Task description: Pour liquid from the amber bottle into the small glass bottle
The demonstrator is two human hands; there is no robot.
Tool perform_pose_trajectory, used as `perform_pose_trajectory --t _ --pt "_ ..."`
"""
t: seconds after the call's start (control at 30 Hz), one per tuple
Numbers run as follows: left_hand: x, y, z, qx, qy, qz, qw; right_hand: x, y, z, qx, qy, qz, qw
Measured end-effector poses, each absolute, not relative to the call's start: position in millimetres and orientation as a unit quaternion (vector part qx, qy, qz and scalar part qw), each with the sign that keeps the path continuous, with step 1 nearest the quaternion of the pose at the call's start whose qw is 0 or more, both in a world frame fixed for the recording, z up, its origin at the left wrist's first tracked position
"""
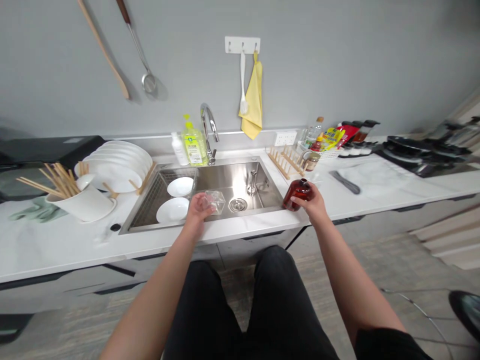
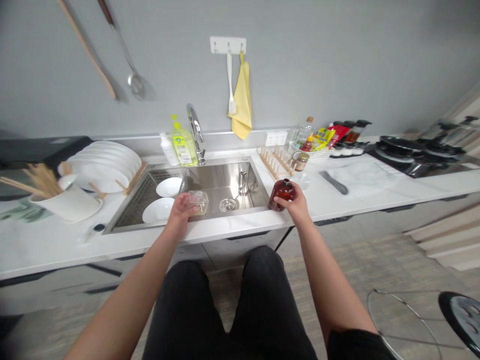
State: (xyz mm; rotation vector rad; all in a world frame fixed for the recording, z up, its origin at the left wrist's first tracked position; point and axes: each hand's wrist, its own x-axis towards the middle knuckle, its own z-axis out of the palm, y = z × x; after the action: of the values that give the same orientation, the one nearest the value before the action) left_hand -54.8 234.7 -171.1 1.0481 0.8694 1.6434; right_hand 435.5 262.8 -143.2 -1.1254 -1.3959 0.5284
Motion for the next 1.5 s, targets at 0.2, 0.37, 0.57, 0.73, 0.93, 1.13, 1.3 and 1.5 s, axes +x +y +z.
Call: perform_pose_trajectory --t 0.2,0.37,0.57,0.73,0.93,1.13,1.3,1.5 --pt "-54 233 -167 0.422 0.374 0.664 0.492 456 255 -151 -0.532 -0.550 0.265 0.587" --pt "-53 229 -163 0.430 0.374 0.658 0.493 457 262 -152 -0.536 -0.564 0.265 0.570" --pt "-53 214 -160 0.431 0.367 0.665 0.487 457 234 -135 -0.576 -0.565 0.130 0.577" --pt "-53 202 -155 0.450 0.361 0.661 0.480 402 171 -134 -0.543 -0.540 -0.020 0.643" --pt "-48 200 -153 0.496 0.361 0.621 0.487 281 159 -146 -0.386 -0.761 0.231 0.467" --pt "-46 195 -150 0.556 0.360 0.566 0.492 204 212 -153 -0.344 -0.726 0.429 0.413" --pt "-46 199 -149 0.580 0.370 0.546 0.477 190 238 -159 -0.328 -0.693 0.478 0.429" --pt "-48 195 -152 0.589 0.392 0.553 0.440 198 237 -163 -0.334 -0.711 0.444 0.432"
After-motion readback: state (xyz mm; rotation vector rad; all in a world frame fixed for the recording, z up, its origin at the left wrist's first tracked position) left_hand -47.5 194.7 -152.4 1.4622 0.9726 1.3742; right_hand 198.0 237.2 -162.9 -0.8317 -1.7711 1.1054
